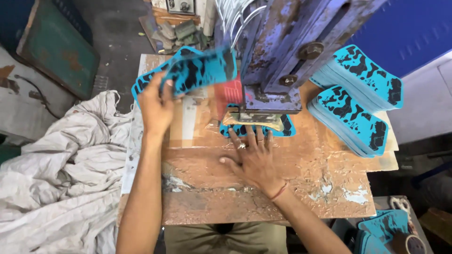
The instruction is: The person repeatedly places blue and black patterned shoe soles under a vertical press machine, activates the press, and then removes the soles to stack them on the table.
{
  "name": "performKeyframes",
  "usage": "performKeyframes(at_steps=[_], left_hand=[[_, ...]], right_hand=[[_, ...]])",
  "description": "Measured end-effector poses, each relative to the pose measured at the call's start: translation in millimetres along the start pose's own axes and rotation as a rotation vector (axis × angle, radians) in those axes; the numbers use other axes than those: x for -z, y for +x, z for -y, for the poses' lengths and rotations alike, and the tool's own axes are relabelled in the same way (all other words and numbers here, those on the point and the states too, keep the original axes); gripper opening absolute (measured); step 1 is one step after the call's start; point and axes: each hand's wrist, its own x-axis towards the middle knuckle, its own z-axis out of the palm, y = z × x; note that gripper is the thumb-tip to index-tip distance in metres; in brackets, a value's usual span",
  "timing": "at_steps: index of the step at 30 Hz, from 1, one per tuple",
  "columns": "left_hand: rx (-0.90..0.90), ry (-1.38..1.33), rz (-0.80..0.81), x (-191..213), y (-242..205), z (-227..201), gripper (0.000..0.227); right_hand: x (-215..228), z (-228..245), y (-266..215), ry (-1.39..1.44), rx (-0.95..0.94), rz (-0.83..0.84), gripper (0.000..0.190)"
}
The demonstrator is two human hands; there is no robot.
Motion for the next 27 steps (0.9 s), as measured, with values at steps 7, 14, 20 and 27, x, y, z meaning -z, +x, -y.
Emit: performKeyframes(at_steps=[7, 14, 20, 27], left_hand=[[0.162, -0.385, -0.022, 7, 13, 41, 0.025], [0.216, -0.4, -0.027, 14, 11, 34, 0.025], [0.213, -0.4, -0.02, 13, 12, 37, 0.025], [0.174, -0.368, -0.062, 17, 10, 49, 0.023]], right_hand=[[12, 6, -13, 0.047, -0.015, -0.041, 0.073], [42, 21, -84, 0.203, 0.032, 0.041, 0.068], [46, 21, -90, 0.254, -0.023, 0.049, 0.062], [48, -25, -93, 0.344, -0.032, -0.004, 0.06]])
